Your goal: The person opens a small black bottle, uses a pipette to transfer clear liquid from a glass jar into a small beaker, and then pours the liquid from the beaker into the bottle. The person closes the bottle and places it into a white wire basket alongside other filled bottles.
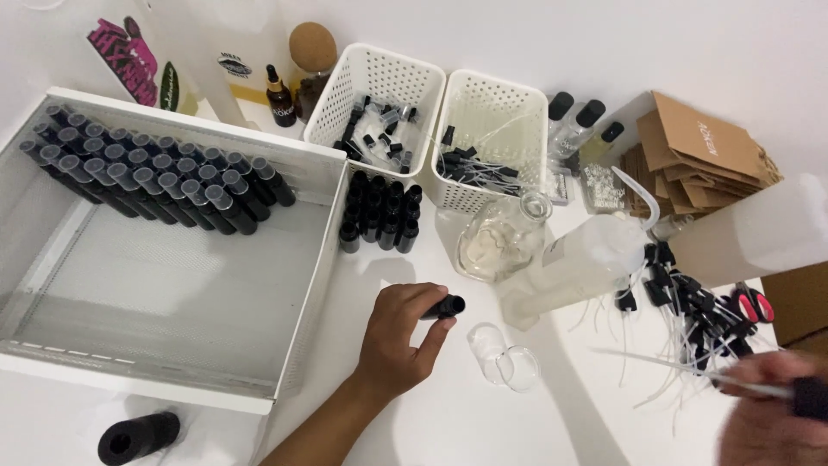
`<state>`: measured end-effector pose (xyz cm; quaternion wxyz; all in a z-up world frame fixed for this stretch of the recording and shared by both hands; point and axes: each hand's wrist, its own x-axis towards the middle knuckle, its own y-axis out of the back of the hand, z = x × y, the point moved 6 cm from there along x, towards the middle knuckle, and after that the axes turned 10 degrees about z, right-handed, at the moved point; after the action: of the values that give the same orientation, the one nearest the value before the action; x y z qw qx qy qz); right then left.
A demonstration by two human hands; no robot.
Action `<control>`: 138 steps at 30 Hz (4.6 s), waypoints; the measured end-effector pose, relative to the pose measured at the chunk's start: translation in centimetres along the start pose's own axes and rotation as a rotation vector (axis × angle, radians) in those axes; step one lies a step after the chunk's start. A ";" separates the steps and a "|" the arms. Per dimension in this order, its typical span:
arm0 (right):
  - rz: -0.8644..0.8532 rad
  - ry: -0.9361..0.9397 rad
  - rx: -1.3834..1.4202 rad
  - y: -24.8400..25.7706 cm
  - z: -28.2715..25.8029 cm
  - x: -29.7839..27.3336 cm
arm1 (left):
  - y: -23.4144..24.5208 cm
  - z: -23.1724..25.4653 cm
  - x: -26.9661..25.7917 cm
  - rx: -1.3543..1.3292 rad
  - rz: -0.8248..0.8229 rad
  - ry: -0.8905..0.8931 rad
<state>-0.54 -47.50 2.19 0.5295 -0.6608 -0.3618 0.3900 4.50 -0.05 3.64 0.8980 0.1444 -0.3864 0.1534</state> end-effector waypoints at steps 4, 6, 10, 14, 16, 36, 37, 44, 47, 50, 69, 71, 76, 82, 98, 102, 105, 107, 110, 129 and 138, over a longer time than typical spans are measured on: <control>-0.057 1.381 -0.500 -5.7 4.6 9.9 | 0.0 1.2 0.1 0.031 -0.016 -0.118; 0.651 1.775 -1.259 -13.8 8.6 17.2 | 0.0 1.5 0.2 0.035 -0.008 -0.158; 0.926 1.730 -1.335 -14.5 9.3 19.5 | 0.3 1.5 0.3 0.049 0.012 -0.160; 0.815 1.761 -1.292 -14.2 8.9 20.4 | 0.1 1.4 0.2 0.035 -0.006 -0.143; 0.837 1.750 -1.316 -14.5 9.0 21.6 | 0.4 1.7 0.6 0.033 -0.004 -0.149; 0.956 0.921 -1.692 -11.8 7.2 27.5 | -0.3 2.1 -0.6 -0.004 -0.124 -0.200; 0.956 0.921 -1.691 -11.7 7.1 27.7 | -0.4 2.0 -0.7 -0.003 -0.125 -0.200; 0.896 0.907 -1.600 -11.4 7.5 29.0 | -0.5 1.5 -1.4 -0.025 -0.094 -0.179; 0.952 0.906 -1.637 -12.0 7.4 29.6 | -0.1 1.6 -1.0 -0.015 -0.067 -0.151; 0.997 0.906 -1.665 -12.3 7.0 30.1 | 0.1 1.6 -0.8 -0.030 -0.029 -0.118; 1.013 0.685 -2.089 -11.4 6.4 28.6 | -0.3 2.4 0.1 -0.007 -0.003 -0.158; 0.879 0.778 -2.145 -12.3 6.9 28.7 | -0.3 2.1 -0.1 -0.003 -0.024 -0.162; 0.878 0.893 -2.183 -11.5 6.8 28.6 | -0.4 1.9 -0.4 0.010 -0.067 -0.164; 1.182 0.634 -2.319 -7.2 5.8 27.7 | -0.7 2.8 -0.2 0.037 -0.091 -0.250; 0.995 0.928 -2.250 -11.5 6.5 28.5 | -0.6 3.1 0.1 0.047 -0.110 -0.259; 0.832 0.744 -2.122 -14.1 6.4 28.8 | -0.5 1.9 0.3 -0.005 -0.099 -0.148; 0.596 1.070 -2.205 -13.7 7.0 28.8 | -0.7 1.5 0.1 0.003 -0.066 -0.142; 0.729 0.991 -2.207 -11.7 6.6 28.6 | -0.9 1.0 -0.6 0.005 -0.079 -0.096; 0.882 0.892 -2.188 -11.0 6.2 28.7 | -0.9 1.0 -0.5 0.037 -0.070 -0.110; 0.953 0.966 -1.945 -10.9 7.6 28.7 | 0.1 1.9 -1.2 0.112 0.063 -0.249; 0.568 1.007 -1.931 -13.6 7.4 28.7 | -1.4 5.1 0.1 -0.147 -0.320 0.201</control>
<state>4.42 -16.40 10.73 -0.2260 -0.9346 -0.0937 -0.2583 1.82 -3.22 6.85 0.9530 0.1223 -0.2772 -0.0063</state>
